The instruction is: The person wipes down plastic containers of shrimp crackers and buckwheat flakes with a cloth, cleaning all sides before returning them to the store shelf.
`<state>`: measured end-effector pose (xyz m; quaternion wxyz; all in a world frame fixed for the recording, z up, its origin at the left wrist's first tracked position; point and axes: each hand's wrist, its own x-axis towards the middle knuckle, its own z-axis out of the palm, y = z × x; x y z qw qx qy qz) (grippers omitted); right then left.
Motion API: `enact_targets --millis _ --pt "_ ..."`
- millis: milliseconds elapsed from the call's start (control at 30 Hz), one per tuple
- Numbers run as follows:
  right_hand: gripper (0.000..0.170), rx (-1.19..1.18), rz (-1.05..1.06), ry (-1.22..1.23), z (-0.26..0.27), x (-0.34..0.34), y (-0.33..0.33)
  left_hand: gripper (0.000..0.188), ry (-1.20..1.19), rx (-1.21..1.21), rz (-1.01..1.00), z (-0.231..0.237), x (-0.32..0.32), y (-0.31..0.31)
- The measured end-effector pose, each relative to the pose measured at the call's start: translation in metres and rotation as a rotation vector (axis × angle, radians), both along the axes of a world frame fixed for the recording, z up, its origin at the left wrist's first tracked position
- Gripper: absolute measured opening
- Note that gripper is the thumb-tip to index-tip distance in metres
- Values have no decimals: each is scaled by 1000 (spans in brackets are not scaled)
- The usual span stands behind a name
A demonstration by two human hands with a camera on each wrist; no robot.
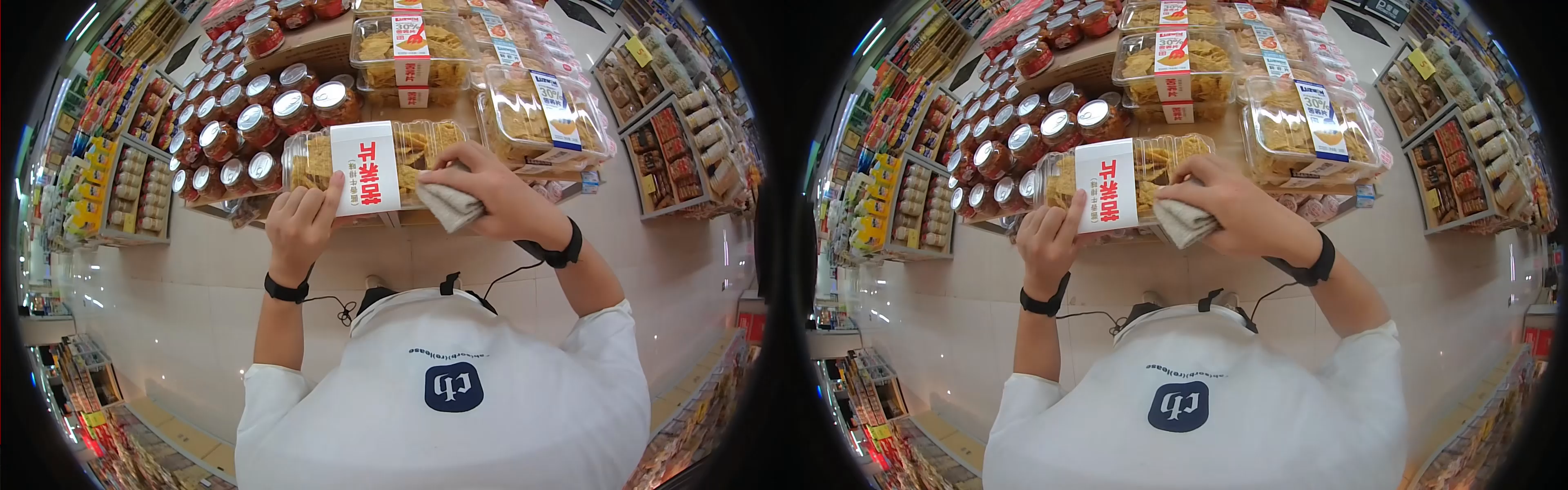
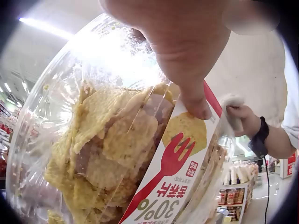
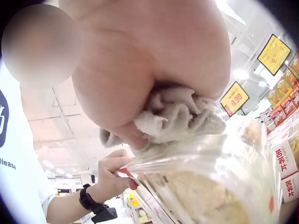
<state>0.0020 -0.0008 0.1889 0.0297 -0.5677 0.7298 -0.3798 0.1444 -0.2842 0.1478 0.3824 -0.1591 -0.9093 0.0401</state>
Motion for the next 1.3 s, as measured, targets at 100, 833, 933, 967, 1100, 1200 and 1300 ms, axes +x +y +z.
enact_targets --millis 100,833,933,967,1100,1200,1300 --pt "54 64 58 197 -1 -11 -12 43 32 -103 33 0 0 0" --pt "47 105 -21 -5 -27 -45 9 44 -1 -30 80 -19 2 11" --pt "44 195 66 -42 -28 -48 11 44 -4 -81 80 -24 3 13" --pt "43 203 54 2 -31 -50 9 44 14 -116 73 -25 2 13" --pt "44 -24 -219 218 -39 -56 -5 45 18 -114 41 -24 2 13" --pt "46 -72 -308 215 -43 -60 -6 46 12 -54 42 -29 3 17" --pt "47 14 -60 102 -39 -60 10 45 -6 47 63 -35 1 17"
